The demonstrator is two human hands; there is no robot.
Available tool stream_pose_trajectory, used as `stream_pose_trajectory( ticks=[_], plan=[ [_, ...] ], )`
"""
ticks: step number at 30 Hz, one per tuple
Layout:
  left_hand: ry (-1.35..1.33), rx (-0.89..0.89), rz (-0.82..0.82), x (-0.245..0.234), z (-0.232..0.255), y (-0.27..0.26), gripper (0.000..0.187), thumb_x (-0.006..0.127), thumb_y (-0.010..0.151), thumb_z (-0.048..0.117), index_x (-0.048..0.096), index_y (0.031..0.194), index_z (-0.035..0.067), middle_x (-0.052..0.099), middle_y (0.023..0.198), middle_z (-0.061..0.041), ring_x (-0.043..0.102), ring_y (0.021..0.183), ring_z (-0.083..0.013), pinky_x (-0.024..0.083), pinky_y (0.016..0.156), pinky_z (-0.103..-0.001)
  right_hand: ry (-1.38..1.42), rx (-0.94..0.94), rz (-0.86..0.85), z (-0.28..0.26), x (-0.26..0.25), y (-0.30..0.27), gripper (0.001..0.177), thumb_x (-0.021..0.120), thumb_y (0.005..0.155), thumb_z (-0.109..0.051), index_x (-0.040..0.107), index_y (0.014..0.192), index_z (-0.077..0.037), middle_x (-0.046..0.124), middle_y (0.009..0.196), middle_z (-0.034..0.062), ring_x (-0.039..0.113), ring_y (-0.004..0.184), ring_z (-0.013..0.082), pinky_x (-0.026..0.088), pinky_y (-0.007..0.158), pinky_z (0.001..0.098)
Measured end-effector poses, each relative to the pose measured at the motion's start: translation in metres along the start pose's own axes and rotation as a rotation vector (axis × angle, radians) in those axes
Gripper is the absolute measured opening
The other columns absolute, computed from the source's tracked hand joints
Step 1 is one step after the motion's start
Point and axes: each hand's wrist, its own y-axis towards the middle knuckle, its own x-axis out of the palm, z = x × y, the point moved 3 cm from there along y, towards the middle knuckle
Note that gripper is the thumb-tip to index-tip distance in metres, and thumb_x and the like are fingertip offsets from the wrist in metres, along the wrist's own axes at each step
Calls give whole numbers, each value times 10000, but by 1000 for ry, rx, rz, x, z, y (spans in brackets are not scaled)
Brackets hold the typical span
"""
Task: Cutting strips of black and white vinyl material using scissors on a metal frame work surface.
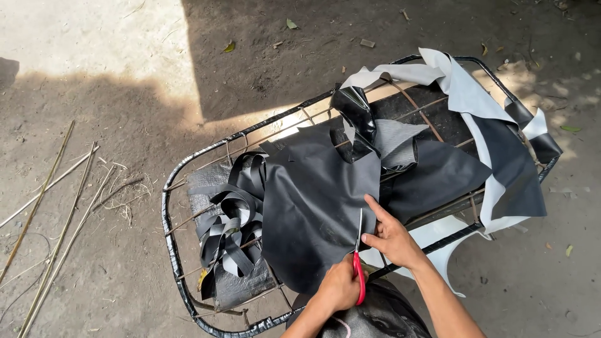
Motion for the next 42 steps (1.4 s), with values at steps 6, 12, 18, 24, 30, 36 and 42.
stream_pose_trajectory(
  ticks=[6,12,18,24,30,36,42],
  plan=[
    [14,59,48,6,-4,2,198,550,957,272,643,1053,126,773,980,-112,683,1011,-421,512,880,-448,53,61,107,4,-6,12,751,724,907,-75,523,1597,-295,423,739,-18,348,615,96,385,619,237],
    [18,34,32,-1,3,3,193,478,988,287,532,1029,107,731,954,-140,632,929,-449,478,816,-477,-19,46,87,-10,-2,4,875,737,878,-46,432,1639,-353,188,678,-40,214,561,105,298,537,242],
    [63,38,47,-2,6,-2,245,529,1018,341,559,1007,98,728,965,-183,641,953,-474,496,832,-512,207,-5,180,12,-7,22,705,742,892,-16,574,1555,-188,733,1152,42,591,944,67,447,1024,225],
    [85,14,32,-10,17,-6,208,446,1027,274,483,1034,69,690,982,-255,600,895,-552,470,798,-555,225,-2,135,-5,1,6,772,748,864,12,536,1580,-185,512,921,12,460,752,117,440,777,247],
    [104,78,49,-2,15,-9,210,451,1032,256,516,981,63,704,894,-215,615,766,-520,483,709,-522,272,-90,266,14,-6,17,612,749,861,-21,647,1460,-93,697,1334,25,584,1045,82,491,955,229],
    [150,87,52,-6,18,-4,177,442,1002,207,485,1041,40,700,894,-250,612,784,-552,475,727,-558,248,-142,171,4,-9,8,802,760,839,35,545,1577,-190,441,725,-31,368,646,72,386,638,192],
    [169,102,41,-4,21,1,178,441,957,168,486,1066,35,707,931,-258,618,842,-566,482,768,-563,245,-183,171,5,-17,9,803,763,855,-13,513,1593,-209,387,629,-70,294,568,53,344,565,184]
  ],
)
